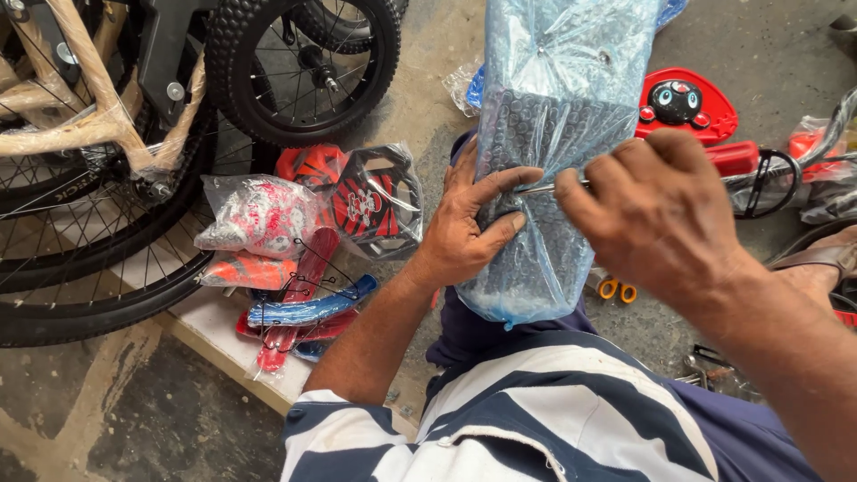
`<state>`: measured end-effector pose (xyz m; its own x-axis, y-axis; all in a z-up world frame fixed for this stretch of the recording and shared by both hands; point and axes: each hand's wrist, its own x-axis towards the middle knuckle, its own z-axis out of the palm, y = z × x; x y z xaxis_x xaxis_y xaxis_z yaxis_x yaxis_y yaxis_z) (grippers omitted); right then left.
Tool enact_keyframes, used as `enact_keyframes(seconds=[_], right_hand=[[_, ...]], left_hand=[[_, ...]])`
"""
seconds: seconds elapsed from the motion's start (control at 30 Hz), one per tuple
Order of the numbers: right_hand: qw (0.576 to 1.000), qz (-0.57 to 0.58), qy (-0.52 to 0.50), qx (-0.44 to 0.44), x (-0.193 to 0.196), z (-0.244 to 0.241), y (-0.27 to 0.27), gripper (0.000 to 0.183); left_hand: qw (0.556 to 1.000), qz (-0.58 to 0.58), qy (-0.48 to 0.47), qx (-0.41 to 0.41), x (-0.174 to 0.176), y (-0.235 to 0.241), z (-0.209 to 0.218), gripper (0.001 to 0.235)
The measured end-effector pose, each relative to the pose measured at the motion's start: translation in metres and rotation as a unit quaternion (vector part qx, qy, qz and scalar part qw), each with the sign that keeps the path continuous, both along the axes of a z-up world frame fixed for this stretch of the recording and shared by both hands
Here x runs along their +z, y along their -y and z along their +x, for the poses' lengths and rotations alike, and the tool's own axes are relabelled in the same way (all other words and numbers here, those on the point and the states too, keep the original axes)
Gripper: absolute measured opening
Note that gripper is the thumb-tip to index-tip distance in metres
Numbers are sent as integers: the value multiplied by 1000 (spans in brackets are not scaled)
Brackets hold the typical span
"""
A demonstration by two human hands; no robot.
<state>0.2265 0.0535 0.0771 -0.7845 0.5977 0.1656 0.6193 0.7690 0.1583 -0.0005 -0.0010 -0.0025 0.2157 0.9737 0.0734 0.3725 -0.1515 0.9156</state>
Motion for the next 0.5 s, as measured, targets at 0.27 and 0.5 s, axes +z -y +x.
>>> enact_keyframes(seconds=[0.27,0.5], right_hand=[[989,92,109,48,30,-28,10,14],[950,-218,201,-102,48,-30,15,18]], left_hand=[[1000,-2,6,0,3,-2,2,51],[999,-26,-40,-1,0,6,8,53]])
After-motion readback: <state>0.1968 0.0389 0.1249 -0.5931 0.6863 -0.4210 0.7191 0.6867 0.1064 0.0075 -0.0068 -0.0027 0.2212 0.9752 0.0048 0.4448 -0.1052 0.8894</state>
